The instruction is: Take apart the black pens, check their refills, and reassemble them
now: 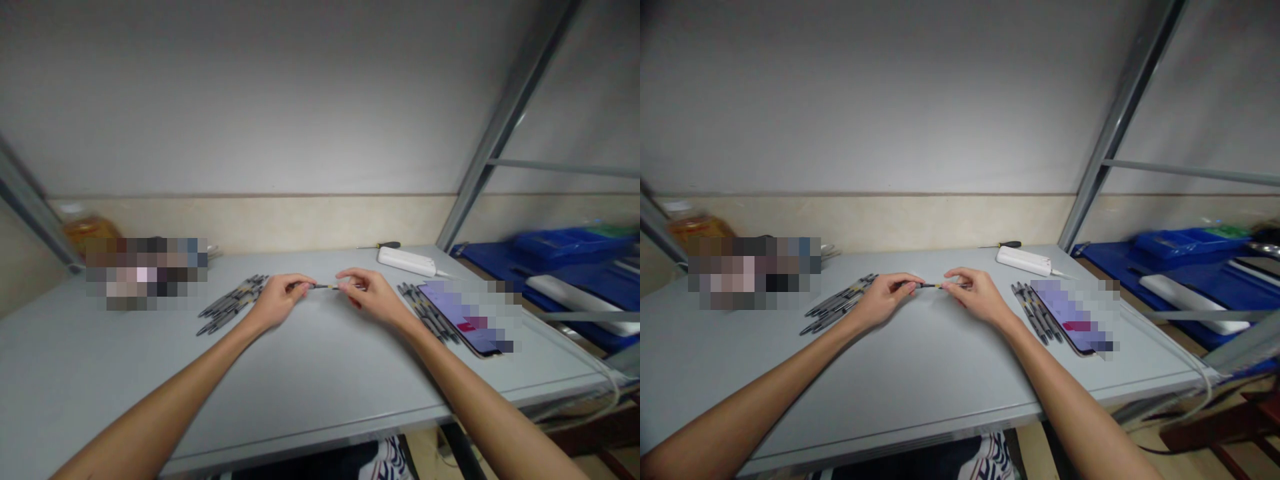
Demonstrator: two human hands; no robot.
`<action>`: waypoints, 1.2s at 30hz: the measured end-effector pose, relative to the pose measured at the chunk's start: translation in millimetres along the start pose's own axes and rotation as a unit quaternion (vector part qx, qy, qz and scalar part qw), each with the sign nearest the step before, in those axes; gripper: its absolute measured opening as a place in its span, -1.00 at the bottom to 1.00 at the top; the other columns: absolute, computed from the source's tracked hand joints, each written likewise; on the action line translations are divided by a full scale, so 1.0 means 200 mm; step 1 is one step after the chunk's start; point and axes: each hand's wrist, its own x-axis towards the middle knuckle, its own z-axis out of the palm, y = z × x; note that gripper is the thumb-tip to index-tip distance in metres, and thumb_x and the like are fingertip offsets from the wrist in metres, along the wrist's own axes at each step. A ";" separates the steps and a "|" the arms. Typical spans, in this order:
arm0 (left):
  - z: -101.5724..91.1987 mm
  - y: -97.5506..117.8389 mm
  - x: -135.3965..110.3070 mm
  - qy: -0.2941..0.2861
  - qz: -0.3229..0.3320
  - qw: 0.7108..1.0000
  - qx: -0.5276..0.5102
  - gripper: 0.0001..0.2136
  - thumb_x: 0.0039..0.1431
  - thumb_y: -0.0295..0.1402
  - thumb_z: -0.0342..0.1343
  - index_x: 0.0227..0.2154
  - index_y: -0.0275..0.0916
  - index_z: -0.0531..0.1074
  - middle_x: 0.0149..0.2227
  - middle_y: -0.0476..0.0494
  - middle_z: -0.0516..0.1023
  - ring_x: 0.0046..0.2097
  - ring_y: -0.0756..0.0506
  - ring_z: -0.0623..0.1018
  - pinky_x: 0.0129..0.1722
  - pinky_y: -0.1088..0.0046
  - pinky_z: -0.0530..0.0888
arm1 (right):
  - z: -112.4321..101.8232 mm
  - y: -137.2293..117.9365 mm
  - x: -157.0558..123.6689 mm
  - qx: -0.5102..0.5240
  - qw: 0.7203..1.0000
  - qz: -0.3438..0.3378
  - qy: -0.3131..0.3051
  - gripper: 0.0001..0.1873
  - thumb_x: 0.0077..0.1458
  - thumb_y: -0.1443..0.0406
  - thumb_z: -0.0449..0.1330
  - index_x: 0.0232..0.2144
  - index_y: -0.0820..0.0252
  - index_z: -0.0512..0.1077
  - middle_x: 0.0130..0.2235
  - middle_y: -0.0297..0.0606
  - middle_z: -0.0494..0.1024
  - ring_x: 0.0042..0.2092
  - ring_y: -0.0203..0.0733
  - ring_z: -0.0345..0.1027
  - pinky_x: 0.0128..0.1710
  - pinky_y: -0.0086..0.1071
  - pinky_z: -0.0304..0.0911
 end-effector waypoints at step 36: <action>0.04 -0.03 0.00 0.000 0.011 1.000 -0.005 -0.74 0.10 -0.33 -0.05 -0.27 -0.26 0.52 -0.45 -0.07 0.50 -0.42 0.00 0.37 -0.45 0.53 0.24 | 0.02 0.02 0.00 0.071 0.997 0.036 -0.013 -0.73 0.06 0.19 0.04 -0.20 0.19 0.29 -0.72 -0.51 0.27 -0.69 -0.38 0.07 -0.65 -0.51 0.06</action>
